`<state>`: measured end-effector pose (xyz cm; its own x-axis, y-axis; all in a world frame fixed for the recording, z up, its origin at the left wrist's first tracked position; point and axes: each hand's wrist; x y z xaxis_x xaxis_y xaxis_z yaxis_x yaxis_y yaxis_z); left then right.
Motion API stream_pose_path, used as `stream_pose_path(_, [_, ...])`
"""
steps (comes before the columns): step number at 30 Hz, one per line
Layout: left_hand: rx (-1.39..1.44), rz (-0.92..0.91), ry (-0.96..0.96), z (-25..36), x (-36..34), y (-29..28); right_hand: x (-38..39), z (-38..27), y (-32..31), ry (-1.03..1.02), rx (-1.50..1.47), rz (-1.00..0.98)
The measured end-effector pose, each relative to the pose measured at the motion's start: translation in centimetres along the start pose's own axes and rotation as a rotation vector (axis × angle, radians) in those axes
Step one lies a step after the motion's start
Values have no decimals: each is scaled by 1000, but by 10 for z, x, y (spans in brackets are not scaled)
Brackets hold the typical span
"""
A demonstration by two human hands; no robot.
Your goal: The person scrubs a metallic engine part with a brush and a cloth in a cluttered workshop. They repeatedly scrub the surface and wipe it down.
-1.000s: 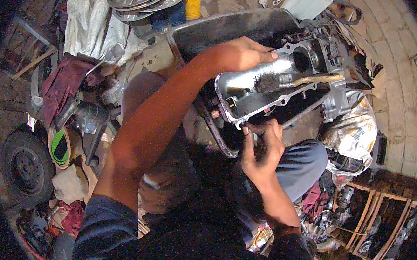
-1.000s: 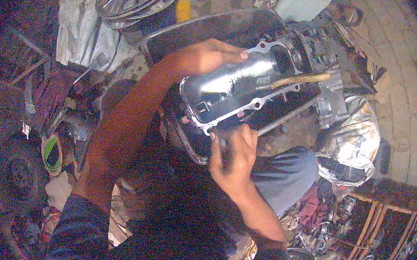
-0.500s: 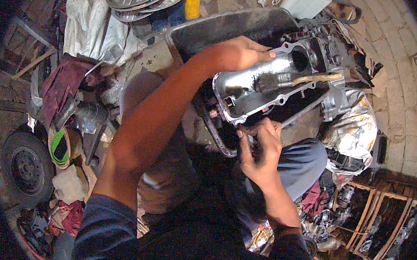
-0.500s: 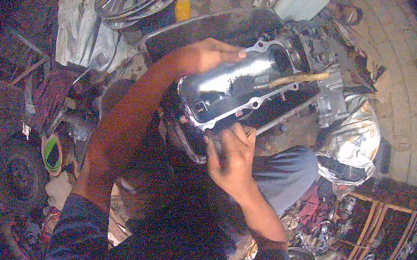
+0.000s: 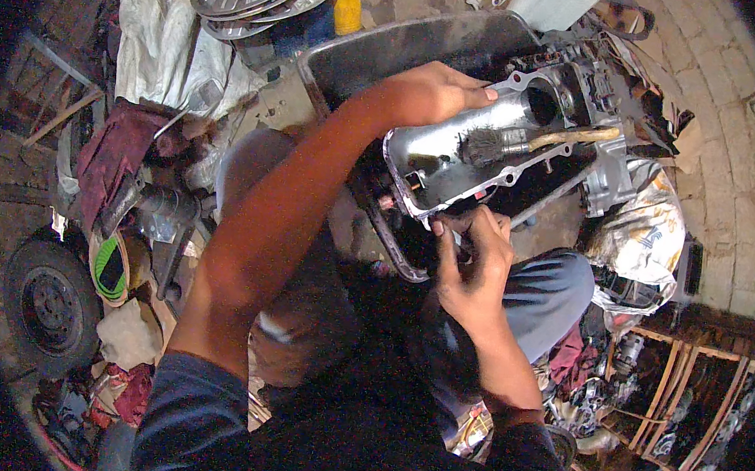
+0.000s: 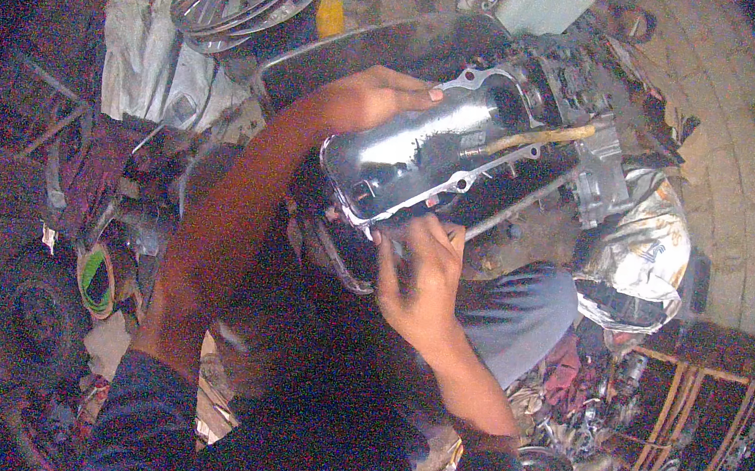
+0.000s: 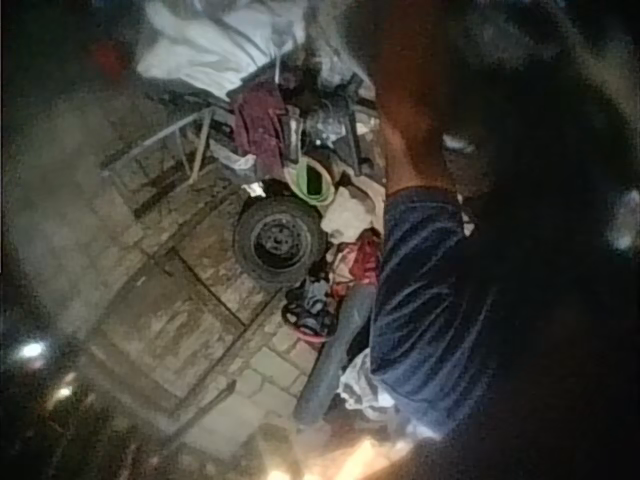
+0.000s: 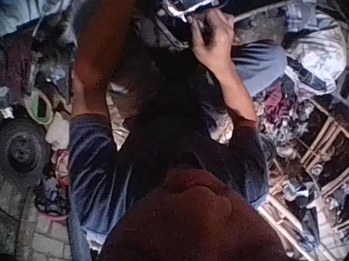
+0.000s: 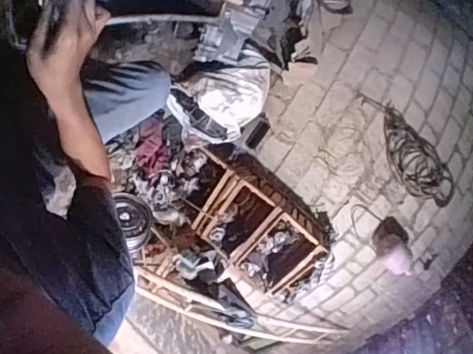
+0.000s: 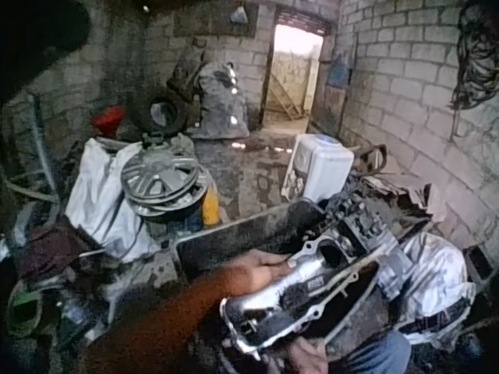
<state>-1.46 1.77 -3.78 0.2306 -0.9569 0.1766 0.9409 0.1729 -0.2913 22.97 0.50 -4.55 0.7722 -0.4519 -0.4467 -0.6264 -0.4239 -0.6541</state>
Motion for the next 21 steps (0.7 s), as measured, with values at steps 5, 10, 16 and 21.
stream_pose_path(5, [-33,36,54,-4,3,1,-1,3,-8,-7,-62,-106])
stream_pose_path(10, [-76,33,34,4,3,0,-1,2,3,-13,2,16])
stream_pose_path(16, [-29,37,36,-2,4,1,6,8,-7,75,-121,23])
stream_pose_path(21, [-122,64,109,-1,4,-1,4,6,-13,225,-195,105])
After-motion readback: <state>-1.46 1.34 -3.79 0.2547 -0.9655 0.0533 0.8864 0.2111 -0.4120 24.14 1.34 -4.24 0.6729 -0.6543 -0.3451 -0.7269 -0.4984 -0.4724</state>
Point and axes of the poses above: each hand's wrist, its own x-axis away from the middle knuckle, its own y-axis out of the palm, z = x × y, and after that the axes turned 1 degree about z, right-handed
